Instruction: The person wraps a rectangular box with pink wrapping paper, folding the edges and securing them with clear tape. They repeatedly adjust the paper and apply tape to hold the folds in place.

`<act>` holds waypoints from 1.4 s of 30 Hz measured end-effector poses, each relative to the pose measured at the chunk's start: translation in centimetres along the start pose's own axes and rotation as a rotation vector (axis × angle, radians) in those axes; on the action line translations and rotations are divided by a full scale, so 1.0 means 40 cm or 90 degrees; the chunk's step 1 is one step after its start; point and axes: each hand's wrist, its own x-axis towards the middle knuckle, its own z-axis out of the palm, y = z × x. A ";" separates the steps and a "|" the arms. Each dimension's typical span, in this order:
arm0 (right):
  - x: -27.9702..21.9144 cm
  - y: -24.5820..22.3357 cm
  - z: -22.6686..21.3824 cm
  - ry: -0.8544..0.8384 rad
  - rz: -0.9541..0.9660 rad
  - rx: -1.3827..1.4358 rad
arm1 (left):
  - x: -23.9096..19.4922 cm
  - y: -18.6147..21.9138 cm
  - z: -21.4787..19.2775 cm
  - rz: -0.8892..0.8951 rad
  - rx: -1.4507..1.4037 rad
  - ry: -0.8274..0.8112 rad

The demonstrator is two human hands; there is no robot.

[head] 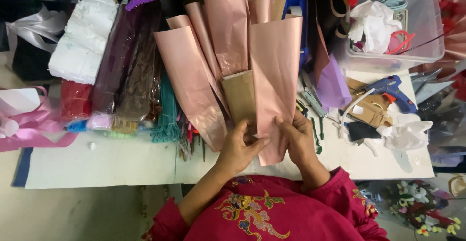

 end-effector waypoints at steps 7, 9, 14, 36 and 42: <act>-0.006 0.054 -0.010 -0.048 0.060 0.037 | 0.023 -0.031 -0.004 0.117 0.039 0.071; -0.017 0.062 -0.009 -0.084 0.095 0.011 | 0.015 -0.022 0.001 0.097 0.021 0.083; -0.030 -0.033 0.062 -0.146 0.102 -0.065 | -0.008 -0.009 0.004 0.048 -0.049 0.154; 0.026 -0.046 -0.043 -0.206 -0.029 -0.443 | -0.008 -0.094 -0.028 0.041 -0.042 0.221; 0.153 0.006 -0.275 0.012 -0.237 -1.060 | -0.004 -0.102 -0.015 0.046 -0.028 0.213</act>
